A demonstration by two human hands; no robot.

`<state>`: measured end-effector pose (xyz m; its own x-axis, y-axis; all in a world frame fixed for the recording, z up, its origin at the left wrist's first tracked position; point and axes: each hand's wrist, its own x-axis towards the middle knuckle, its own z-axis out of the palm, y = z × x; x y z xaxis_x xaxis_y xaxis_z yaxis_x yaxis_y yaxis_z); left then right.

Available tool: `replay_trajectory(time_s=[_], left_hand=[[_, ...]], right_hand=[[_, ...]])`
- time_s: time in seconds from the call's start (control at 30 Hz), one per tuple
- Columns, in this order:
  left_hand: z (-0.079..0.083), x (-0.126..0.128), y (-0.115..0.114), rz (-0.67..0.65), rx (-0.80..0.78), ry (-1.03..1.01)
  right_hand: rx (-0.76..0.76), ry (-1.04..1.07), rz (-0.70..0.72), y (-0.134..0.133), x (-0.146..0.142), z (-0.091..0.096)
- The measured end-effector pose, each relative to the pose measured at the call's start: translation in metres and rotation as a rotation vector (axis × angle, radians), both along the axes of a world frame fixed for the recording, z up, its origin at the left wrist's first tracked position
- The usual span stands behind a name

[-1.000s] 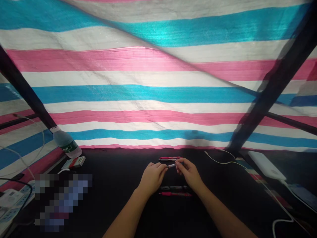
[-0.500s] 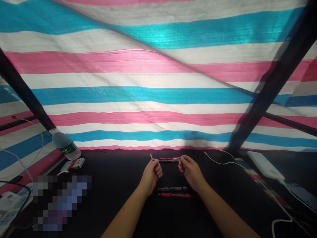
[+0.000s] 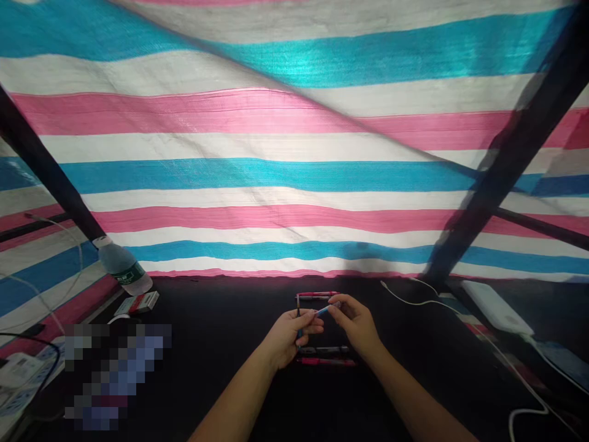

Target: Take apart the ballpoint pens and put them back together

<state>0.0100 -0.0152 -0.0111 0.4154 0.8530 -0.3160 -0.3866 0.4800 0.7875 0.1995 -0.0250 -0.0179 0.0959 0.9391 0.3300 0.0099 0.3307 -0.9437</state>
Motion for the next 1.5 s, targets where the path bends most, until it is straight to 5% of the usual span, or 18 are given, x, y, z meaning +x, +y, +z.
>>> replay_trajectory(time_s=[0.3,0.47,0.73,1.0,1.13,1.5], left_hand=[[0.005,-0.001,0.001,0.020,-0.064,-0.041],[0.003,-0.002,0.002,0.062,0.080,0.016],[0.000,0.002,-0.002,0.026,0.343,0.177],[0.003,-0.005,0.008,0.222,0.196,0.020],[0.005,-0.007,0.010,0.214,0.124,-0.055],[0.006,-0.003,0.003,0.114,0.268,0.085]], right_hand=[[0.017,0.146,-0.027,0.003,0.004,0.001],[0.047,0.244,-0.049,0.005,0.003,0.006],[0.070,-0.404,0.161,-0.007,-0.003,0.010],[-0.174,0.235,0.025,0.006,0.004,0.006],[-0.206,0.348,0.054,0.009,0.005,0.004],[-0.122,-0.087,0.110,-0.003,-0.002,0.005]])
